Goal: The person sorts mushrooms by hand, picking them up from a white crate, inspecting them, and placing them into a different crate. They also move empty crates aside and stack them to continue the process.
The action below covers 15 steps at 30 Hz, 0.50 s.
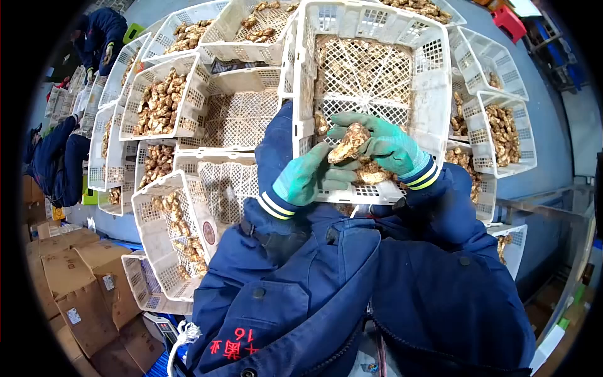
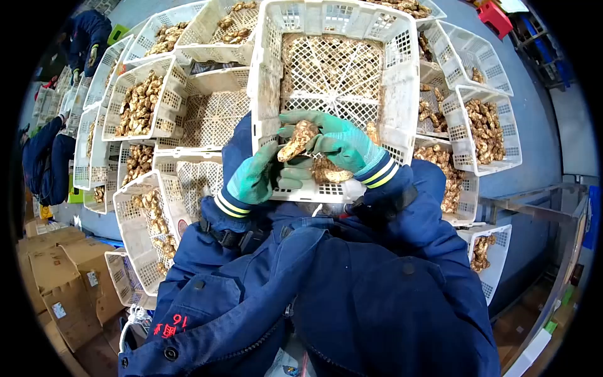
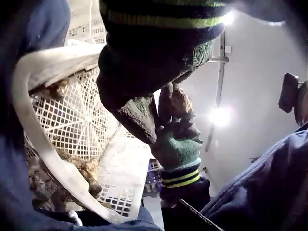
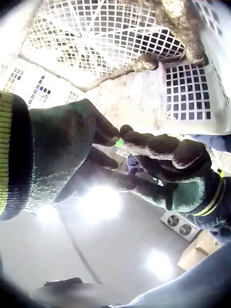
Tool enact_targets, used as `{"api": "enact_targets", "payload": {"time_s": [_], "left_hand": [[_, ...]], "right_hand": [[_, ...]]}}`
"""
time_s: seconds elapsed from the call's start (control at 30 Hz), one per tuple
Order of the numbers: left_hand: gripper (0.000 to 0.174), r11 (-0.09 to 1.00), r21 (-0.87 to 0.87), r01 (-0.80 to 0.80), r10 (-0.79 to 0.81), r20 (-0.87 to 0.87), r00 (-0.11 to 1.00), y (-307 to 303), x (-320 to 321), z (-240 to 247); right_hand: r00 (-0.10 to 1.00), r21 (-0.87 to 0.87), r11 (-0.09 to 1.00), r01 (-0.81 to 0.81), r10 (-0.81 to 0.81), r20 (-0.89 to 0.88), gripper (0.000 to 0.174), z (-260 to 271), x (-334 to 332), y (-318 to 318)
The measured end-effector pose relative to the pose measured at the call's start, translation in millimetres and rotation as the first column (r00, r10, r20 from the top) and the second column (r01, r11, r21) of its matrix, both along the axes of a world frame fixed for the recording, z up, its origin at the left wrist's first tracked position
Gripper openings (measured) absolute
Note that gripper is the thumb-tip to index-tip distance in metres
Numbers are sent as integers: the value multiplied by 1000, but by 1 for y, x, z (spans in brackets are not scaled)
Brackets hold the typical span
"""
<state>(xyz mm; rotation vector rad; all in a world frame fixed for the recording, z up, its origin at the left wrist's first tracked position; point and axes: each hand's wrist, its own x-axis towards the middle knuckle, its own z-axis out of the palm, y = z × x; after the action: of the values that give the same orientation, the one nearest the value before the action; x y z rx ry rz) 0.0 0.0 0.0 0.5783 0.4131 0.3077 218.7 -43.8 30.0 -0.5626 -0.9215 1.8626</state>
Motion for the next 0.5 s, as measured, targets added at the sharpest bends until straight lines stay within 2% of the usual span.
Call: {"api": "enact_targets", "payload": {"time_s": [0.03, 0.07, 0.1, 0.17, 0.2, 0.23, 0.27, 0.3, 0.37, 0.4, 0.47, 0.5], "left_hand": [[53, 999, -27, -28, 31, 101, 994, -5, 8, 7], [52, 989, -151, 5, 12, 113, 994, -6, 12, 14], [48, 988, 153, 8, -17, 60, 998, -13, 1, 1], [38, 981, -183, 67, -10, 297, 955, -13, 6, -9], [39, 990, -140, -12, 42, 210, 977, -13, 7, -4], [39, 992, -91, -88, 99, 120, 988, -14, 4, 6], [39, 986, -36, -160, 161, 34, 986, -14, 2, 11], [40, 981, 25, -191, 192, -18, 981, -14, 0, 8], [43, 959, 146, -242, 259, -117, 959, -14, -4, -1], [40, 899, 388, -205, 326, -276, 904, -15, -3, 3], [37, 868, 390, -307, 397, -173, 901, -17, 0, -1], [35, 849, 387, -360, 434, -122, 893, -17, 1, -3]], "right_hand": [[1000, 26, 1000, 4, -4, -11, 90, 2, -3, 1], [999, -2, 1000, 20, -20, 37, 86, 6, -5, 1], [996, 25, 999, 46, -47, 71, 79, 3, -14, -10], [981, 57, 997, 57, -67, 183, 65, 12, -10, -15], [916, 150, 980, 133, -179, 359, 59, 1, -4, -12], [810, 251, 949, 189, -295, 506, 54, -6, 0, -7], [749, 161, 952, 261, -305, 588, 49, -9, 8, -8], [620, 239, 919, 314, -389, 682, 46, -16, 10, -2], [320, 4, 960, 281, -98, 942, 43, -19, 25, -8], [122, -1, 989, 146, -17, 992, 44, -30, 30, -5], [-118, -99, 995, -28, 95, 988, 44, -48, 30, 0], [-212, -156, 980, -121, 128, 969, 39, -41, 24, 5]]}}
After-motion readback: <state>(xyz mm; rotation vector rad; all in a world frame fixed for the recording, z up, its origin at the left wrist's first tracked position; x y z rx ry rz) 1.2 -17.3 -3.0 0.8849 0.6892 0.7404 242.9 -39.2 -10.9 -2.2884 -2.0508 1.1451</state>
